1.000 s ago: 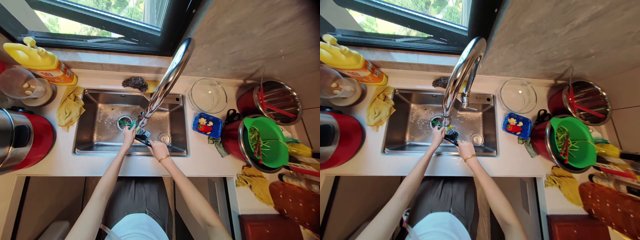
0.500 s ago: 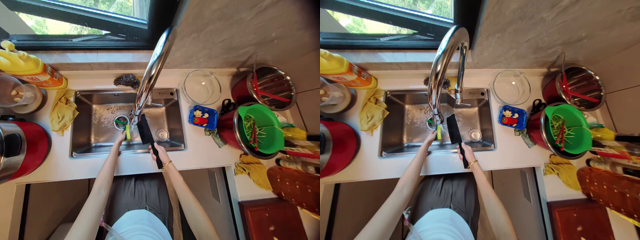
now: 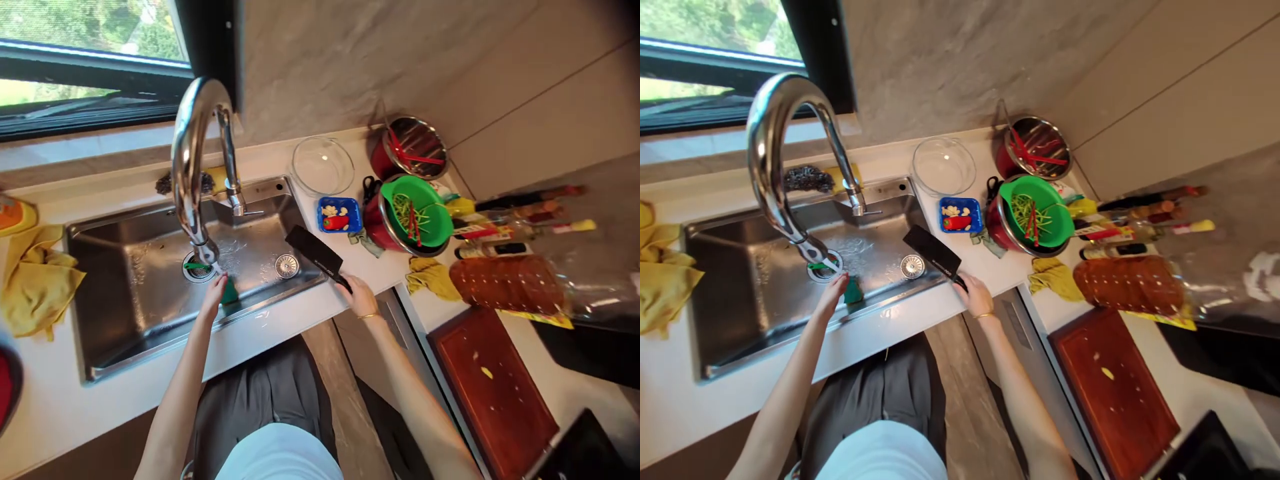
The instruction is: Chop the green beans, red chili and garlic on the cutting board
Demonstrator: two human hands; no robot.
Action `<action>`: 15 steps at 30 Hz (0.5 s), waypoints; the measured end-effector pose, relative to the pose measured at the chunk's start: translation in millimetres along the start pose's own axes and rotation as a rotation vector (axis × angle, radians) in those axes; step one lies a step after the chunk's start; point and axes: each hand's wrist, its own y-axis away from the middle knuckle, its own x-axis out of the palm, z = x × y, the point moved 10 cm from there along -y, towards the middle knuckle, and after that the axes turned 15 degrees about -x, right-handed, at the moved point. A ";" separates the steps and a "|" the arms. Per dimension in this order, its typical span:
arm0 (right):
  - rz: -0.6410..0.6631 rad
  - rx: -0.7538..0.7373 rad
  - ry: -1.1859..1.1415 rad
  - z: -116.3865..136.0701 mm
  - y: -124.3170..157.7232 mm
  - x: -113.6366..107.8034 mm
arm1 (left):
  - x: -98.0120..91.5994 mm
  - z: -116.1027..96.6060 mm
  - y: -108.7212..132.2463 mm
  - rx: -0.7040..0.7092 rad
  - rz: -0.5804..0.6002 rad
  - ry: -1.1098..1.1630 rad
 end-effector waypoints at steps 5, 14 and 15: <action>0.170 -0.027 0.158 -64.4 21.1 -8.1 | 27.6 7.9 15.7 -0.063 0.075 0.003; 0.087 0.053 0.058 -116.0 25.6 -11.0 | 60.1 1.5 46.3 -0.005 0.132 -0.135; 0.071 0.059 0.057 -118.2 25.8 -14.0 | 62.4 0.6 50.7 0.018 0.131 -0.166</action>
